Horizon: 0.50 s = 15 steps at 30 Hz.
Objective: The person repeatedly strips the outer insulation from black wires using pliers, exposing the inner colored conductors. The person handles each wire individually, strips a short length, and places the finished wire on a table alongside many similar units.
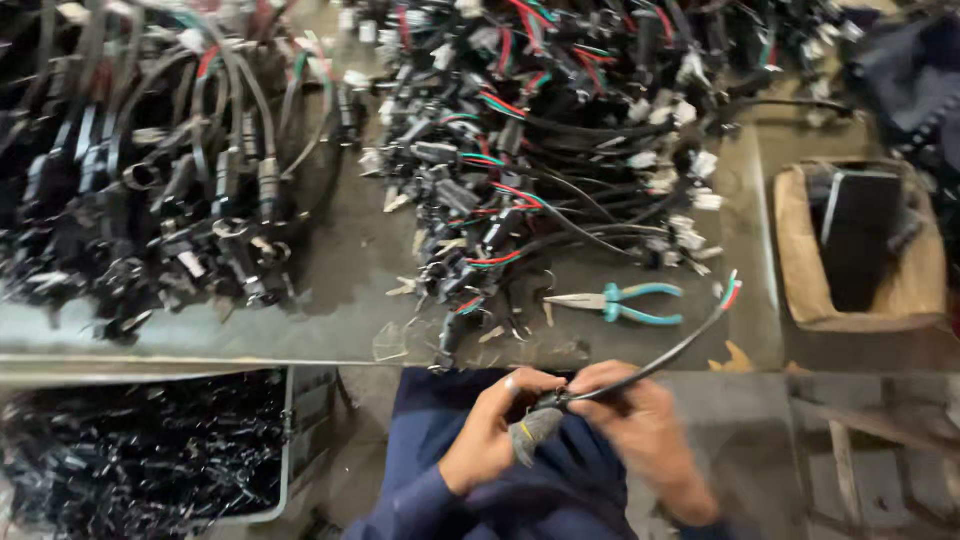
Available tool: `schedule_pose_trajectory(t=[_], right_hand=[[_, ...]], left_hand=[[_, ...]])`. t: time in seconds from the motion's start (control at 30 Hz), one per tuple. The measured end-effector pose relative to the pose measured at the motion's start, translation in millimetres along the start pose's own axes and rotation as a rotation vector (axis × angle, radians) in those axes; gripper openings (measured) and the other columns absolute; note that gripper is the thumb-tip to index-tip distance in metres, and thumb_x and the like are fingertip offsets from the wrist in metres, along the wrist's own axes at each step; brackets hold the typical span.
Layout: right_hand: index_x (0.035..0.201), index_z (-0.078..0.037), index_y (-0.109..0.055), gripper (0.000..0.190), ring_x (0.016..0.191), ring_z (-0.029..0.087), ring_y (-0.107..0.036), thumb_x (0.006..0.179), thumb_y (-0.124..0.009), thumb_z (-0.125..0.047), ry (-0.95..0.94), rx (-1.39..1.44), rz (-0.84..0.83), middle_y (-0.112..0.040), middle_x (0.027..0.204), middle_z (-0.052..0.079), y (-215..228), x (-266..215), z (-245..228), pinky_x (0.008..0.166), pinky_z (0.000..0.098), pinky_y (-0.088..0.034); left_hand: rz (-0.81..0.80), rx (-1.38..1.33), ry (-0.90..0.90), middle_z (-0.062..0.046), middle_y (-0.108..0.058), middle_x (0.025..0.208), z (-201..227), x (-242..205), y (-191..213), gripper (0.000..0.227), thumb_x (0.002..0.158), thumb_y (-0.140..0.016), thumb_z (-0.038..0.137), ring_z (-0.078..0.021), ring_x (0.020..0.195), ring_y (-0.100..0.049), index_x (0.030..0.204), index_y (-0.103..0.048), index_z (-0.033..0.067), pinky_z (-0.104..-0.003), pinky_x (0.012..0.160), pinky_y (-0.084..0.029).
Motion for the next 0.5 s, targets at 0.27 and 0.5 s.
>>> schedule_pose_trajectory(t=[0.27,0.5], right_hand=[[0.092,-0.002,-0.071,0.018,0.075,0.012,-0.065,0.082,-0.082,-0.010,-0.070,-0.202,-0.047,-0.069,0.086,0.003,-24,-1,6,0.066,0.0274,-0.052],[0.116,0.001,-0.071,0.025,0.085,0.007,-0.055,0.099,-0.063,-0.016,-0.164,0.502,0.417,-0.065,0.099,-0.002,-31,-19,27,0.073,0.0228,-0.045]], left_hand=[[0.110,-0.012,-0.042,-0.016,-0.063,0.119,1,3,1,0.040,0.088,-0.072,0.001,-0.0275,0.111,-0.061,0.126,-0.061,-0.0015,-0.035,0.095,-0.048],[0.303,0.024,-0.232,-0.008,-0.061,0.114,-13,4,6,0.037,0.091,-0.069,-0.001,-0.0181,0.105,-0.058,0.126,-0.056,0.0027,-0.029,0.094,-0.047]])
Point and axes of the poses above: each hand's wrist, its own x-axis towards the middle knuckle, its own y-axis out of the back of the hand, z = x × y, the point moved 9 cm from there along x, towards the middle knuckle
